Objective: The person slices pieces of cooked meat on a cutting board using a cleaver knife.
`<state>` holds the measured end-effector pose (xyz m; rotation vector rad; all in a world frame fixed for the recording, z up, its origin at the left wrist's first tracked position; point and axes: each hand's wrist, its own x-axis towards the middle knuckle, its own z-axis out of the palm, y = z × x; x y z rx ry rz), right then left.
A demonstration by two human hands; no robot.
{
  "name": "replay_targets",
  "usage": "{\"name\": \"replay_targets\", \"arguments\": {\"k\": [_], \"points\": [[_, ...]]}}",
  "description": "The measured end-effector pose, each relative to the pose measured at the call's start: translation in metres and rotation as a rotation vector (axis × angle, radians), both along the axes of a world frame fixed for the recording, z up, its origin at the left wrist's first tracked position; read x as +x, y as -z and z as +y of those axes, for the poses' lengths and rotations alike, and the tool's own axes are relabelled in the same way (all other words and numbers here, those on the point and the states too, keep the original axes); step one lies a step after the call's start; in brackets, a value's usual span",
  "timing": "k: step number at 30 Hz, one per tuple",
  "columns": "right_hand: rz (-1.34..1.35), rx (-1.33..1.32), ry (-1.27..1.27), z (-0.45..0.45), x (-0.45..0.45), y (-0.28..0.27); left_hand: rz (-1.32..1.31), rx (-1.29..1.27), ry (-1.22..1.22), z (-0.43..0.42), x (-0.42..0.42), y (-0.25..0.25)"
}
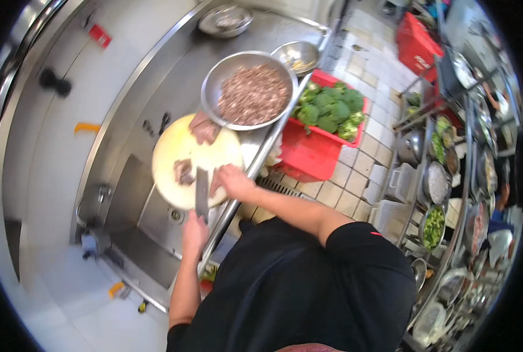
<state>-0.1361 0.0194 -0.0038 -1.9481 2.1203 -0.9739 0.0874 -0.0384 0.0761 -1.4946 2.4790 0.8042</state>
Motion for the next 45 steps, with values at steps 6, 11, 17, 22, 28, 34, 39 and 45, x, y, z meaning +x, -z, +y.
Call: {"name": "replay_targets", "arguments": {"k": [6, 11, 17, 22, 28, 34, 39, 45], "points": [[-0.226, -0.014, 0.044, -0.005, -0.004, 0.019, -0.017, 0.010, 0.002, -0.010, 0.005, -0.008], [-0.231, 0.051, 0.009, -0.004, -0.009, -0.001, -0.038, -0.026, 0.016, -0.005, -0.013, -0.024], [-0.174, 0.158, 0.021, -0.018, 0.005, -0.003, -0.062, -0.011, 0.123, -0.014, -0.027, -0.018], [-0.129, 0.167, 0.023, -0.019, 0.007, 0.007, -0.125, -0.006, 0.195, -0.021, -0.020, -0.022], [-0.083, 0.188, 0.019, -0.018, 0.008, 0.010, -0.102, -0.018, 0.242, -0.029, -0.019, 0.007], [-0.108, 0.046, 0.048, -0.017, 0.010, 0.022, -0.082, 0.053, 0.172, -0.017, 0.015, 0.011], [-0.158, 0.026, 0.045, -0.011, 0.010, 0.007, 0.003, -0.007, 0.257, -0.044, -0.021, 0.009], [-0.058, 0.111, 0.159, -0.013, 0.022, 0.008, 0.010, 0.020, 0.291, -0.040, -0.025, -0.006]]}}
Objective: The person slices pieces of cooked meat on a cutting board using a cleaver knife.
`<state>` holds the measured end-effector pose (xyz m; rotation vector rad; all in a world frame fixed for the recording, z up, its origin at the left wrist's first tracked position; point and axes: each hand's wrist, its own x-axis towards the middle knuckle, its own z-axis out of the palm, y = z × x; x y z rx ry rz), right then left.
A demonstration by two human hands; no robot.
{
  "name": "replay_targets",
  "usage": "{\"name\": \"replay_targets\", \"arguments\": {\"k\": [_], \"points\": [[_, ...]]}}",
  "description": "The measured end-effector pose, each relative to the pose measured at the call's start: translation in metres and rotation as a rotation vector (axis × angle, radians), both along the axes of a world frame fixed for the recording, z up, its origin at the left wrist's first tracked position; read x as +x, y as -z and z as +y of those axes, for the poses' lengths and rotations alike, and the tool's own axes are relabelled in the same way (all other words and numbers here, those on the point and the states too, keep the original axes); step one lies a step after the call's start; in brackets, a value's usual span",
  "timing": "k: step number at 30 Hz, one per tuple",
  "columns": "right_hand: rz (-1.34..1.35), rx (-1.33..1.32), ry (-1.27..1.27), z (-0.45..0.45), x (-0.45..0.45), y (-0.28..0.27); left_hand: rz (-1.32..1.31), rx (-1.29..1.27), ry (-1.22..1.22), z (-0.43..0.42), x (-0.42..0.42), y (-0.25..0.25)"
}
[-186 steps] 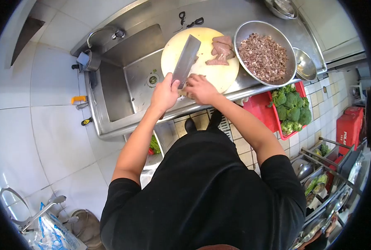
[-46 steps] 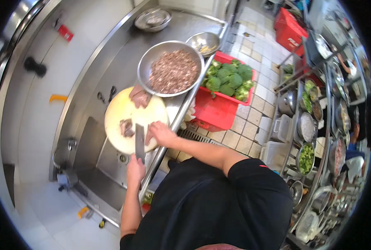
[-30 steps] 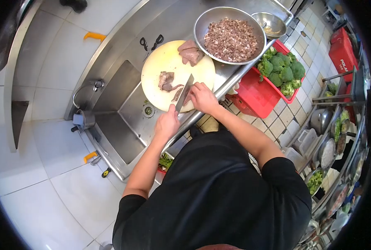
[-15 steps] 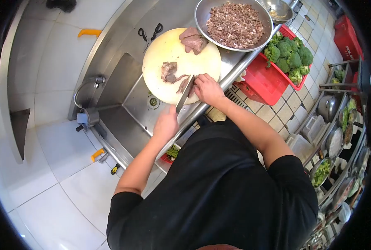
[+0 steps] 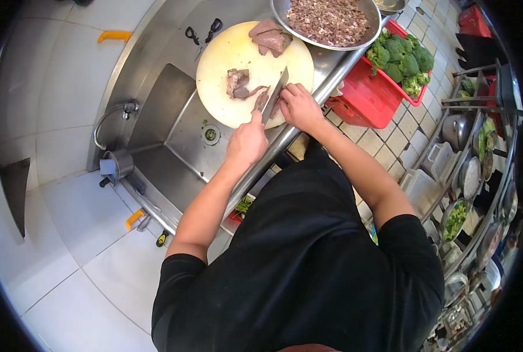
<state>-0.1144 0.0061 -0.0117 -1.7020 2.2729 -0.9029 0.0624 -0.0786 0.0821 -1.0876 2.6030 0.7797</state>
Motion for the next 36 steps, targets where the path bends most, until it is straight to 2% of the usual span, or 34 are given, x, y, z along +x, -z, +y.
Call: {"name": "replay_targets", "arguments": {"k": [6, 12, 17, 20, 23, 27, 31, 33, 36], "points": [[0.014, -0.051, -0.010, 0.002, -0.001, 0.008, -0.167, 0.039, 0.018, 0.008, 0.017, -0.010], [0.030, -0.076, -0.016, 0.005, -0.004, 0.011, -0.032, -0.006, -0.018, 0.003, -0.007, 0.024], [-0.037, -0.059, -0.046, 0.008, -0.009, -0.003, -0.006, -0.018, 0.043, -0.007, -0.001, -0.005], [0.017, 0.007, -0.036, 0.005, -0.008, 0.002, -0.124, -0.012, 0.029, 0.010, 0.017, -0.028], [0.049, 0.048, -0.064, 0.006, -0.012, 0.003, -0.146, -0.007, -0.028, 0.020, 0.030, -0.005], [0.070, 0.038, -0.065, 0.005, -0.013, 0.006, -0.050, -0.011, -0.045, 0.013, 0.020, 0.021], [0.050, -0.078, -0.006, 0.005, -0.005, 0.002, -0.076, -0.009, -0.024, 0.011, 0.021, 0.016], [-0.011, -0.072, -0.100, 0.008, -0.002, 0.000, -0.101, 0.009, -0.018, 0.013, 0.025, -0.003], [-0.026, -0.035, -0.165, 0.008, -0.001, 0.010, -0.134, 0.010, -0.055, 0.024, 0.042, 0.004]]}}
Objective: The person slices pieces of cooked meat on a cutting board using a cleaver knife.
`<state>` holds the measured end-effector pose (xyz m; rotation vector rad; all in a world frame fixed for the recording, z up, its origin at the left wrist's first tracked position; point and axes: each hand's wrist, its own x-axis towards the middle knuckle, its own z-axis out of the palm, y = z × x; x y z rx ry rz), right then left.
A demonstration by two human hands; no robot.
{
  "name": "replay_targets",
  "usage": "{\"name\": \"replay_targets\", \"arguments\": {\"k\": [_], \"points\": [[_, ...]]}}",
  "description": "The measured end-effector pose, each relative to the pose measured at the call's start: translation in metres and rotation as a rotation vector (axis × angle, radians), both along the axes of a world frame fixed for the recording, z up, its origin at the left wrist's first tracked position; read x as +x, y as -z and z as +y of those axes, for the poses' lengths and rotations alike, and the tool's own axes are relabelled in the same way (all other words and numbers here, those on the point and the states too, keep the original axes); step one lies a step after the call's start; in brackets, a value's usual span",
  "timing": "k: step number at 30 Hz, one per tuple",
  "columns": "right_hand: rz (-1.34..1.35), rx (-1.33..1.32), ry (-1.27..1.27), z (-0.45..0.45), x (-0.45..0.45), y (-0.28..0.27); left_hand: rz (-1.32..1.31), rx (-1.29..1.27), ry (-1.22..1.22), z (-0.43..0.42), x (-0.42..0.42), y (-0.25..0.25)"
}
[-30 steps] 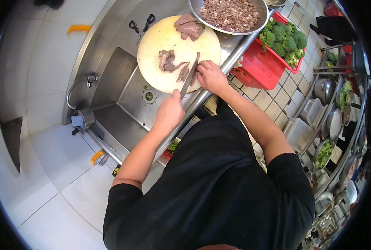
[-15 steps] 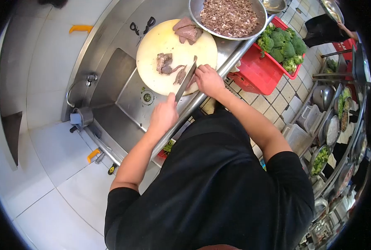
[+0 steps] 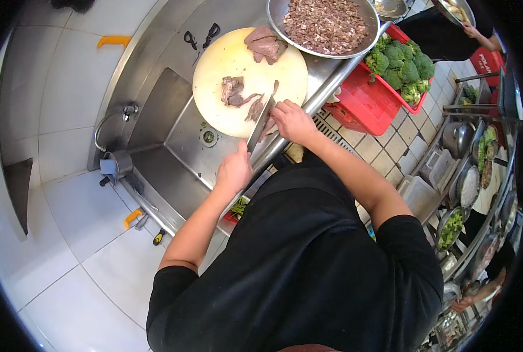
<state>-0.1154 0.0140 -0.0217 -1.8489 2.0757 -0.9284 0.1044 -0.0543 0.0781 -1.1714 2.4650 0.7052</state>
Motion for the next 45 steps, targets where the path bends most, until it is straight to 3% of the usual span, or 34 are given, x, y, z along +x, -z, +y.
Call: {"name": "replay_targets", "arguments": {"k": [4, 7, 10, 17, 27, 32, 40, 43, 45], "points": [[0.014, 0.078, 0.042, 0.000, 0.000, -0.001, 0.044, 0.033, -0.039, -0.002, -0.015, 0.011], [-0.125, -0.068, 0.015, 0.004, 0.007, -0.016, 0.123, 0.025, -0.035, -0.020, -0.029, 0.020], [-0.006, 0.032, -0.031, 0.003, 0.005, -0.009, 0.212, 0.008, -0.020, -0.032, -0.034, 0.037], [0.177, 0.034, -0.017, -0.006, -0.006, -0.010, 0.163, -0.010, -0.028, -0.047, -0.045, 0.007], [0.041, -0.003, 0.011, 0.005, 0.012, -0.015, 0.129, -0.046, -0.041, -0.028, -0.037, -0.009], [0.046, 0.139, 0.004, -0.004, 0.015, -0.008, 0.244, -0.109, -0.118, -0.049, -0.023, -0.010], [-0.050, 0.013, 0.072, -0.008, 0.008, 0.006, 0.344, -0.131, -0.208, -0.063, 0.001, -0.024], [-0.583, -0.035, 0.738, -0.012, -0.008, -0.007, 0.393, -0.131, -0.226, -0.063, 0.013, -0.027], [-0.984, -0.094, 1.199, -0.029, -0.076, 0.043, 0.389, -0.132, -0.239, -0.059, 0.022, -0.029]]}}
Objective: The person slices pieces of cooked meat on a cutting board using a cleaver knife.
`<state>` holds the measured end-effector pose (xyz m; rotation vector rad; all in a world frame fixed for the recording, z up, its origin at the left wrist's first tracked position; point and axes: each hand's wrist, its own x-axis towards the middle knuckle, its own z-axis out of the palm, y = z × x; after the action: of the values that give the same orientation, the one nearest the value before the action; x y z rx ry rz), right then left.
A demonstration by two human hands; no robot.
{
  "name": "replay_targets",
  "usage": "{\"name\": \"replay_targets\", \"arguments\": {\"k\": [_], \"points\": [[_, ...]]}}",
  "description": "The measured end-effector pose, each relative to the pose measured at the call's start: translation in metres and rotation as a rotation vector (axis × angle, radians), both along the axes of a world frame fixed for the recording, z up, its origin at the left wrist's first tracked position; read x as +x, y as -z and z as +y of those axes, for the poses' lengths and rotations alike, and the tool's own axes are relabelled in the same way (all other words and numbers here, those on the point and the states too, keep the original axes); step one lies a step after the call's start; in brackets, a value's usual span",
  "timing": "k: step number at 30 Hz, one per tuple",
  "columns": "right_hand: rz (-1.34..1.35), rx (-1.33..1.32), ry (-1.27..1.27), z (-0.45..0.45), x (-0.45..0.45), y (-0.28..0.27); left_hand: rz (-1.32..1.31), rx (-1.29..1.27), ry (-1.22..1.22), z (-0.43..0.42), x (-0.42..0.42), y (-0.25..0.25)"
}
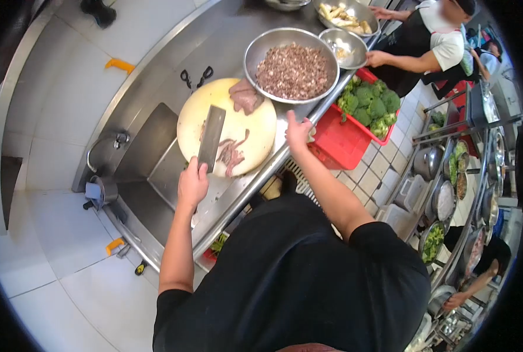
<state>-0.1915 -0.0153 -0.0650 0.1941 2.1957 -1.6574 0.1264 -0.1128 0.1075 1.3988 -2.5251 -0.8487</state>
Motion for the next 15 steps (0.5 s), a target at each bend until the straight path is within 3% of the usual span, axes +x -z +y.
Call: {"name": "replay_targets", "arguments": {"k": [2, 4, 6, 9, 11, 12, 13, 15], "points": [[-0.236, -0.121, -0.008, -0.002, -0.040, -0.065, 0.030, 0.005, -0.024, 0.004, 0.009, 0.007], [-0.210, -0.285, -0.088, -0.021, -0.087, -0.024, 0.043, 0.016, -0.046, 0.011, 0.012, 0.009], [-0.247, -0.291, 0.039, -0.044, -0.096, -0.027, 0.037, 0.029, -0.069, 0.017, 0.015, 0.006], [-0.221, -0.228, -0.178, -0.071, -0.117, -0.011, 0.064, 0.043, -0.094, 0.019, 0.021, 0.010], [-0.039, 0.040, -0.417, -0.090, -0.133, 0.006, 0.107, 0.058, -0.110, 0.021, 0.026, 0.011], [0.049, 0.176, -0.531, -0.093, -0.125, -0.013, 0.104, 0.066, -0.127, 0.021, 0.029, 0.012], [0.310, 0.382, -0.354, -0.095, -0.090, -0.021, 0.103, 0.073, -0.140, 0.020, 0.031, 0.013], [0.481, 0.423, -0.396, -0.080, -0.018, -0.038, 0.098, 0.084, -0.175, 0.017, 0.032, 0.013]]}}
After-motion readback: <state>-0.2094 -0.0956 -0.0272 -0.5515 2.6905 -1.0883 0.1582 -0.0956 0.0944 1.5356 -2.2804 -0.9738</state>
